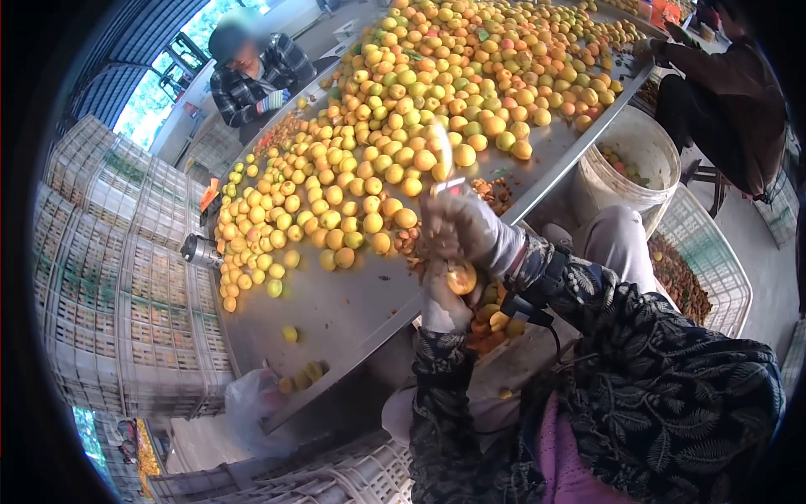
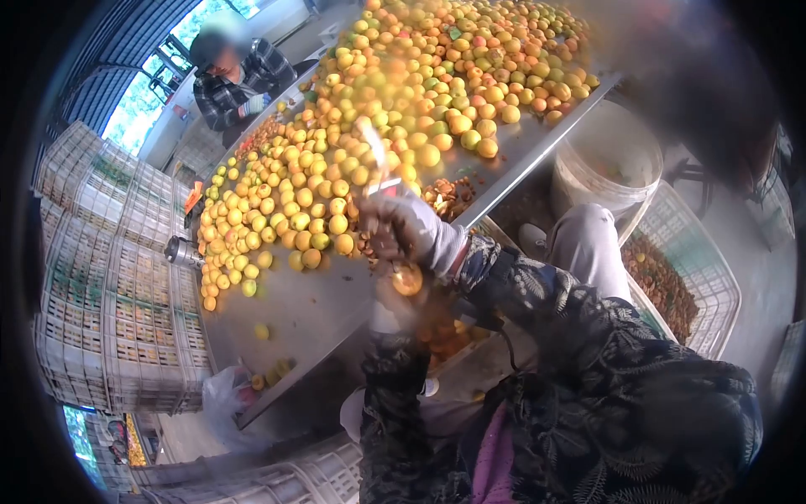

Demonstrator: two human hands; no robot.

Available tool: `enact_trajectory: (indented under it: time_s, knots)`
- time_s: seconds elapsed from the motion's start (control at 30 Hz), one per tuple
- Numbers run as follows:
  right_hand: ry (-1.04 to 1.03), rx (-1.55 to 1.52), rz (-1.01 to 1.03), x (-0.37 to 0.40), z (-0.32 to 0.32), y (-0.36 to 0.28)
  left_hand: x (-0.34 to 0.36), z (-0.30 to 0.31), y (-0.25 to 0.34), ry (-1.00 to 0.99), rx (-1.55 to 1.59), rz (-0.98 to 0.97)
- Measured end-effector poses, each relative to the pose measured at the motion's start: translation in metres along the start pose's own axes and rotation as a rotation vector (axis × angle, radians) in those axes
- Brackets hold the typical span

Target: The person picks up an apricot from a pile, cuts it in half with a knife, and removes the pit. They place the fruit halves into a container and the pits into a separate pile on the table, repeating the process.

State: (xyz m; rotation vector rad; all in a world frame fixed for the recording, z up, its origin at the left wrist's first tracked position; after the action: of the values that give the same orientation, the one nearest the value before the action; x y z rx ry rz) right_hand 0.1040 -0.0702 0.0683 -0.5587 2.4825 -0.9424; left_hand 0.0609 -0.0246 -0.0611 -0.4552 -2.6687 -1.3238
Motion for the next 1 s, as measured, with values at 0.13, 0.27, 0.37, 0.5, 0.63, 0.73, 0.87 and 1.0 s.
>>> enact_trajectory:
  time_s: [0.13,0.27,0.37,0.5,0.63,0.73,0.87,1.0]
  knots:
    - [0.435,0.141,0.221,0.002,0.037,-0.039,0.015,-0.023,0.057,0.046,-0.875,-0.742]
    - [0.472,0.26,0.192,0.006,0.038,-0.038,0.008,-0.018,0.049,0.008,0.026,-0.271]
    - [0.518,0.254,0.19,0.011,0.037,-0.032,0.01,-0.024,0.033,0.051,0.432,-0.074]
    - [0.543,0.528,0.43,0.012,0.034,-0.03,0.019,-0.027,0.057,0.104,-0.688,-0.64]
    - [0.389,0.779,0.334,0.019,-0.002,-0.019,0.003,0.024,0.026,0.328,-0.786,-0.462]
    - [0.306,0.906,0.328,0.013,-0.01,-0.006,0.003,0.032,0.026,0.339,-0.591,-0.71]
    - [0.364,0.718,0.284,0.006,-0.002,0.0,0.007,0.028,0.03,0.313,-0.165,-0.594]
    - [0.566,0.352,0.225,0.004,0.031,0.007,0.006,0.018,0.023,0.24,0.251,-0.419]
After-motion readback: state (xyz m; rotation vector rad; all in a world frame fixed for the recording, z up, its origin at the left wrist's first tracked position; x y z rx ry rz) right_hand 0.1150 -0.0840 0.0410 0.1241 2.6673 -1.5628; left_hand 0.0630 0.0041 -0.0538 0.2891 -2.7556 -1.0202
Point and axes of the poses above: each hand's wrist, its own x-axis away from the middle knuckle, its own z-axis out of the back of the hand, y = z × x, the point moved 10 cm from there along -x, towards the middle knuckle, and after that the axes turned 2 degrees about z, right-handed, at the moved point
